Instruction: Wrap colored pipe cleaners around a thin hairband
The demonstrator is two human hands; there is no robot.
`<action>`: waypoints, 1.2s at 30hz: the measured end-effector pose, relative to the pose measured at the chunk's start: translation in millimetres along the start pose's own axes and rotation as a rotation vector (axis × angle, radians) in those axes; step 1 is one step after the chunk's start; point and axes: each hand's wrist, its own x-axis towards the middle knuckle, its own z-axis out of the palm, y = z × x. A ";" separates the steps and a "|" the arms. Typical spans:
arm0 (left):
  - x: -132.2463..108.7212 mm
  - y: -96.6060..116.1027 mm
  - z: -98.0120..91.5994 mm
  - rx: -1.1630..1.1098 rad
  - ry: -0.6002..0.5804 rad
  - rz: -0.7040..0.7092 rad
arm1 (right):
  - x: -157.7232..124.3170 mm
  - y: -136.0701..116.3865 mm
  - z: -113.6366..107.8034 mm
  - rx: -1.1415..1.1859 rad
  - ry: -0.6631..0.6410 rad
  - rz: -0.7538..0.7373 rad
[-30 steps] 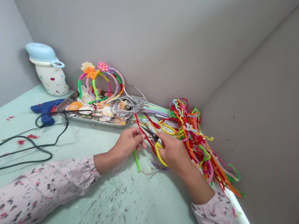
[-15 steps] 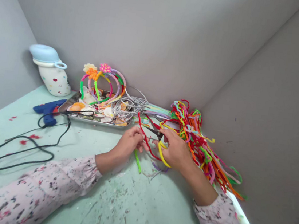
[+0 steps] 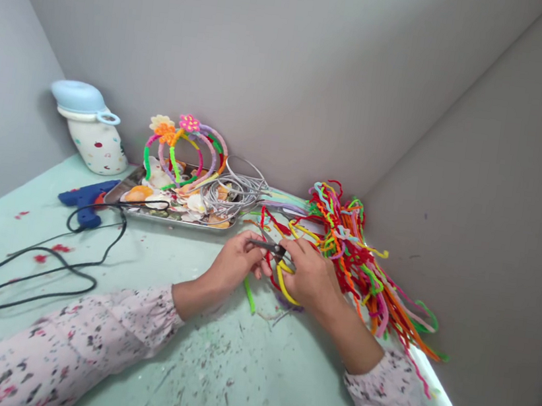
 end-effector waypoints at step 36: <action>0.2 -3.9 0.1 0.075 0.106 0.024 | -3.4 -4.0 6.3 -0.001 0.010 0.009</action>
